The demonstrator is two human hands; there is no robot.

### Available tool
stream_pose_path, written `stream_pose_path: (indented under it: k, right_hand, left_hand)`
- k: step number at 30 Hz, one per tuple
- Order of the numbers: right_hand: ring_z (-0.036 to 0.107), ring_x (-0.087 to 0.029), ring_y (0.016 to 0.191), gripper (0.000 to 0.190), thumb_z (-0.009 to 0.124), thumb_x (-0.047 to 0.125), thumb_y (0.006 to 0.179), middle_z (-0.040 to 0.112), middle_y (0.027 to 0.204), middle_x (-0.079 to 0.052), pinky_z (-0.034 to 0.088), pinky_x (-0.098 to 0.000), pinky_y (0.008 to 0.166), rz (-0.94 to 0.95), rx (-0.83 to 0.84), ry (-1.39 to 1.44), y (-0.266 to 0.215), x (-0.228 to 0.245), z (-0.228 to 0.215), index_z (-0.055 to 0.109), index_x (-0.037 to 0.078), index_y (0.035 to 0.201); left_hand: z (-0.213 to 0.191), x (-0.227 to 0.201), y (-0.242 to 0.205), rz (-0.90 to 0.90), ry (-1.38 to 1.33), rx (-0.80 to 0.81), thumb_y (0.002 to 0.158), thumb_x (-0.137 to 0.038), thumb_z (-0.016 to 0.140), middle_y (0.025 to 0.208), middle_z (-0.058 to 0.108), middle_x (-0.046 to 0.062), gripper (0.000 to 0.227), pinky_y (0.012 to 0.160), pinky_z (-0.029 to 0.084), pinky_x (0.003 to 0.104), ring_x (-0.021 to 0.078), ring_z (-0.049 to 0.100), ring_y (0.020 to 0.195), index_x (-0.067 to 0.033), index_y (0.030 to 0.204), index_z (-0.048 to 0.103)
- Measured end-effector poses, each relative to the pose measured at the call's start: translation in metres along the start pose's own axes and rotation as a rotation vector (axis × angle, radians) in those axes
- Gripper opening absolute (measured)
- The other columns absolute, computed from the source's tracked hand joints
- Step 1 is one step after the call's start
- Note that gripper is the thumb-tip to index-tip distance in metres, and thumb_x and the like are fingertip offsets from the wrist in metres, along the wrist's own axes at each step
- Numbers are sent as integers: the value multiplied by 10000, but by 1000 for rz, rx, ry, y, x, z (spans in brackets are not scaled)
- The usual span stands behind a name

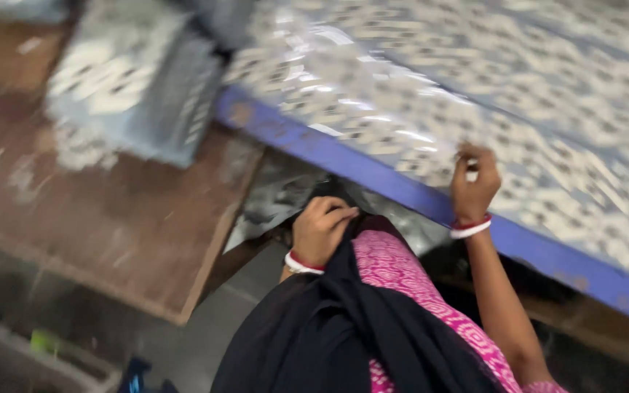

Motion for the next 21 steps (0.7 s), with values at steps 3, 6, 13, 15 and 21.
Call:
stream_pose_path:
  k: [3,6,13,15,21]
  right_hand:
    - [717,-251,974,159,636,-58,990,728,1105,-135,572,-333,761,-100,324,124,-29,87,85,695,28,1110]
    - [710,-301,986,190,670,-72,951,722,1094,-146,573,-384,819,-290,593,205,-61,160,162,692,31,1109]
    - [679,-382,953,216,704,3,849,704,1055,-167,559,-434,786,-651,990,337,-148,291,311,700,57,1058]
    - [675,-385,931,226,699,14,849,703,1040,-165,556,-441,765,-701,1067,354,-167,341,349,714,68,1069]
    - [684,-367,971,157,665,-6,939,709,1054,-155,560,-439,833,-770,1101,685,-215,449,496,705,47,1081]
  left_hand:
    - [-40,31,-18,-43,23,-56,833,-91,772,968,694,1,126,742,531,365,243,663,929,-136,950,789]
    - [-83,61,-43,-92,41,-151,836,-81,755,999,694,-4,160,777,537,362,242,663,961,-141,982,785]
    - [-179,128,-113,-328,98,-373,861,-90,750,976,695,-7,128,772,540,354,231,660,931,-151,964,793]
    - [-205,142,-134,-392,123,-437,865,-91,750,959,696,-9,113,762,540,353,230,661,918,-150,950,795]
    - [-270,169,-186,-575,198,-615,854,-74,755,899,701,-6,139,716,534,344,218,665,842,-150,957,807]
Point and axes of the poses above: each hand's wrist, its own y-axis towards the middle knuckle, its own z-axis out of the palm, x = y × z, the point moved 6 cm from there along y, towards the middle knuckle
